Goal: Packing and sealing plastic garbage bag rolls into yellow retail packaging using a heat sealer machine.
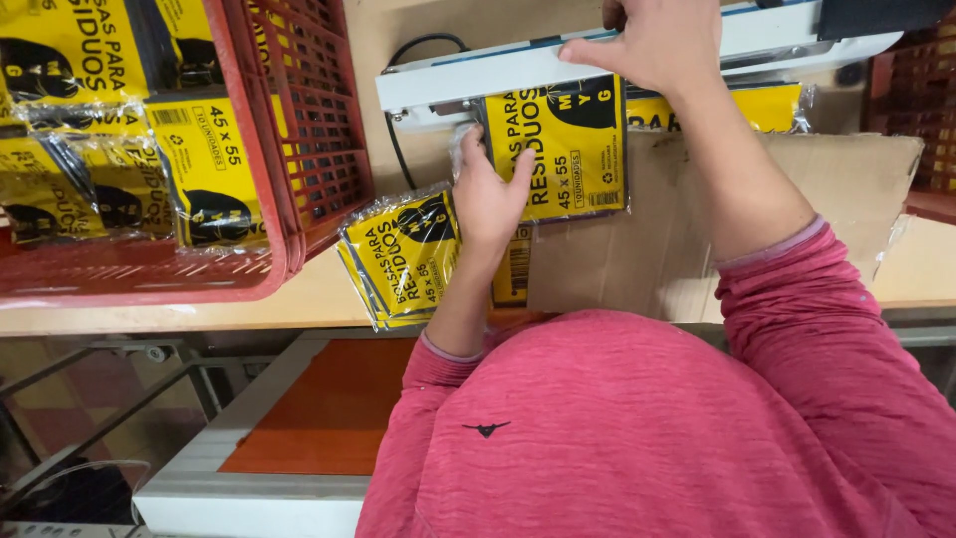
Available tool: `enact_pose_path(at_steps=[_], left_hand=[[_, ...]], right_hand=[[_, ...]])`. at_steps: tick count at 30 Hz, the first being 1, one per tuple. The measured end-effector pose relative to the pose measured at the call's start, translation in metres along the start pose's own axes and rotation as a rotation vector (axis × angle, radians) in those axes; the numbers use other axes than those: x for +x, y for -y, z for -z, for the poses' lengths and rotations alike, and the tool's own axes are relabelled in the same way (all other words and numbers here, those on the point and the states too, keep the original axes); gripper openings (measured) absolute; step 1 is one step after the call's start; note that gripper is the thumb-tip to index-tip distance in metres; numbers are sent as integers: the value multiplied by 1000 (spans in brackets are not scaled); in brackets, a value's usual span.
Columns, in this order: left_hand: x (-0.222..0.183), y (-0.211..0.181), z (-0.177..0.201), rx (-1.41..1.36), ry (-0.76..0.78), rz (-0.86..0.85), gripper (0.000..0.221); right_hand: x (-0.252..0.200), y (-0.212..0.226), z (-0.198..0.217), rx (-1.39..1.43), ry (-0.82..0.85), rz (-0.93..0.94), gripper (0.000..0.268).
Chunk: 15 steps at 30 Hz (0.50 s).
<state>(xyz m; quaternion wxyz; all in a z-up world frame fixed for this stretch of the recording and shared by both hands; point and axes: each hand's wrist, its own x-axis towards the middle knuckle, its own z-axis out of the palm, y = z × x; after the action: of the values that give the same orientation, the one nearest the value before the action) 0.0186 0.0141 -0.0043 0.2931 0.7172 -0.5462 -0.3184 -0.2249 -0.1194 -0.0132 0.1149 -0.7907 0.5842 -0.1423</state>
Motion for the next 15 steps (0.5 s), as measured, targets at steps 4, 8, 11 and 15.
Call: enact_pose_path(at_steps=[4, 8, 11, 15], left_hand=[[-2, 8, -9, 73, -51, -65, 72], [2, 14, -13, 67, -76, -84, 65], [5, 14, -14, 32, -70, -60, 63], [16, 18, -18, -41, -86, -31, 61]], right_hand=[[0, -2, -2, -1, -1, -4, 66], [5, 0, 2, 22, 22, -29, 65], [8, -7, -3, 31, 56, -31, 64], [14, -5, 10, 71, 64, 26, 57]])
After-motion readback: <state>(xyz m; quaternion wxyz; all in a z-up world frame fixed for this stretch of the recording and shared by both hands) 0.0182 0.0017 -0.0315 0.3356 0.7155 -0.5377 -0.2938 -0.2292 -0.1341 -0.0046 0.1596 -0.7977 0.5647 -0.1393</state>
